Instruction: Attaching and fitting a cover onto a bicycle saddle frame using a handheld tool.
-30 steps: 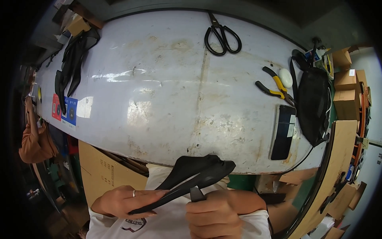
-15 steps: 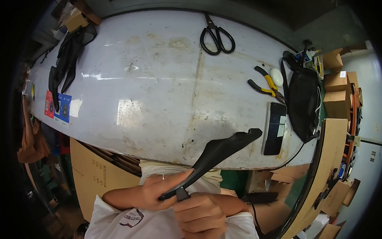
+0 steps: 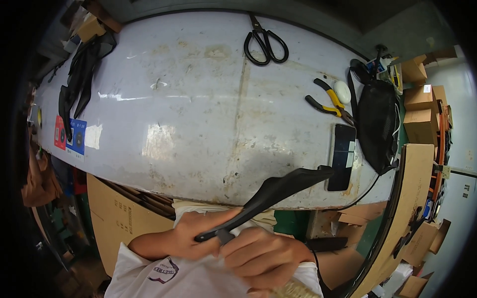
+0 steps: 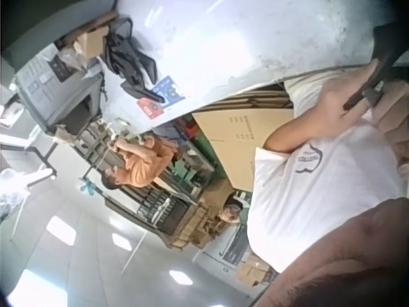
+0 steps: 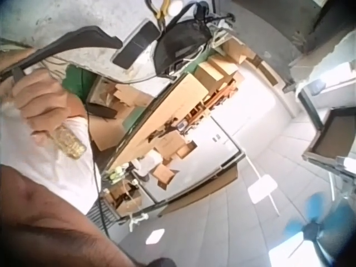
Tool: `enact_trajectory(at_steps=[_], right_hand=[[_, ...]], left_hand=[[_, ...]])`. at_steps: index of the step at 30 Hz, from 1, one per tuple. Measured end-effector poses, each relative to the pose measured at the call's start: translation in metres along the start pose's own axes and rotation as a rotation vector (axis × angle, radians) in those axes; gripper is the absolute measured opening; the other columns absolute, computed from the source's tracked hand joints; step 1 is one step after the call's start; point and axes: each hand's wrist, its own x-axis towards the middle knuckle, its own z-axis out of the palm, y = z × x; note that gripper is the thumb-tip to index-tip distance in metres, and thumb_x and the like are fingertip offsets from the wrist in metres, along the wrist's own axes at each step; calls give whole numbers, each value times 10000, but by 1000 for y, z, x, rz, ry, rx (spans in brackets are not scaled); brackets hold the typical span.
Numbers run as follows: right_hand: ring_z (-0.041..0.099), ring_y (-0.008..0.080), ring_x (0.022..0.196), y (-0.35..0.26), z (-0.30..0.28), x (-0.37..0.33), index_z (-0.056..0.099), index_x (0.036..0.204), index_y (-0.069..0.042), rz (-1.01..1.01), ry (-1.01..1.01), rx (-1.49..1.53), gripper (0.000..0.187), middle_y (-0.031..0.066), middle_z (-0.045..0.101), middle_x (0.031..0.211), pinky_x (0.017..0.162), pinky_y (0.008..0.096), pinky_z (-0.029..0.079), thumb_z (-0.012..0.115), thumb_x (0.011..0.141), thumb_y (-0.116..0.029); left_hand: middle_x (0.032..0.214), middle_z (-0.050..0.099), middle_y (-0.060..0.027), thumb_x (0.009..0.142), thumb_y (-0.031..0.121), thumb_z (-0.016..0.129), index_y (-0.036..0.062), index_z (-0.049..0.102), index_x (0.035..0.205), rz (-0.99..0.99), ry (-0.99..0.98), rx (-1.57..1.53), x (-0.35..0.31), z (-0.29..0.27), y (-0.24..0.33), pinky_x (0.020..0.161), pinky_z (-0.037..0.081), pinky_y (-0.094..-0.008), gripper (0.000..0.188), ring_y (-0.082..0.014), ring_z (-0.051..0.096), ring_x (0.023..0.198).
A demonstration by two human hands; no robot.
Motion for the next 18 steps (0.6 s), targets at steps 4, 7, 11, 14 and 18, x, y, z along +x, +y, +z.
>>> enact_trajectory(at_steps=[4,7,11,14,18], right_hand=[[619,247,466,-17,-38,6,538,800,-6,-30,10,-67,243,142,619,563,451,430,562,707,956,-83],[604,274,461,-22,-56,20,554,793,-4,-49,-30,-85,228,140,592,544,444,445,538,713,939,-78],[589,270,446,-33,-74,38,555,791,-6,-60,-199,-220,255,129,594,548,457,425,544,742,936,-102],[591,260,454,-42,-77,38,558,798,-9,-117,-249,-321,267,123,582,536,480,409,554,755,944,-115],[627,176,499,-37,-51,17,565,836,-58,-124,-399,-530,318,61,634,634,494,347,577,793,961,-241]], left_hand=[[859,734,-89,1018,28,675,29,498,1593,-57,-73,-24,-4,-9,5,564,554,-296,602,-120,664,557],[892,751,-97,1004,56,702,25,510,1584,-8,-114,66,-3,-20,1,550,541,-301,612,-155,657,546],[1067,796,-135,988,80,724,25,543,1560,69,-157,238,8,-31,8,539,534,-317,603,-207,660,538],[1183,785,-157,1014,92,694,59,445,1633,26,-230,159,9,-33,6,585,547,-334,668,-223,676,589],[1245,758,-185,1039,101,655,111,275,1710,-143,-317,-105,6,-19,7,659,566,-349,771,-227,701,668]])
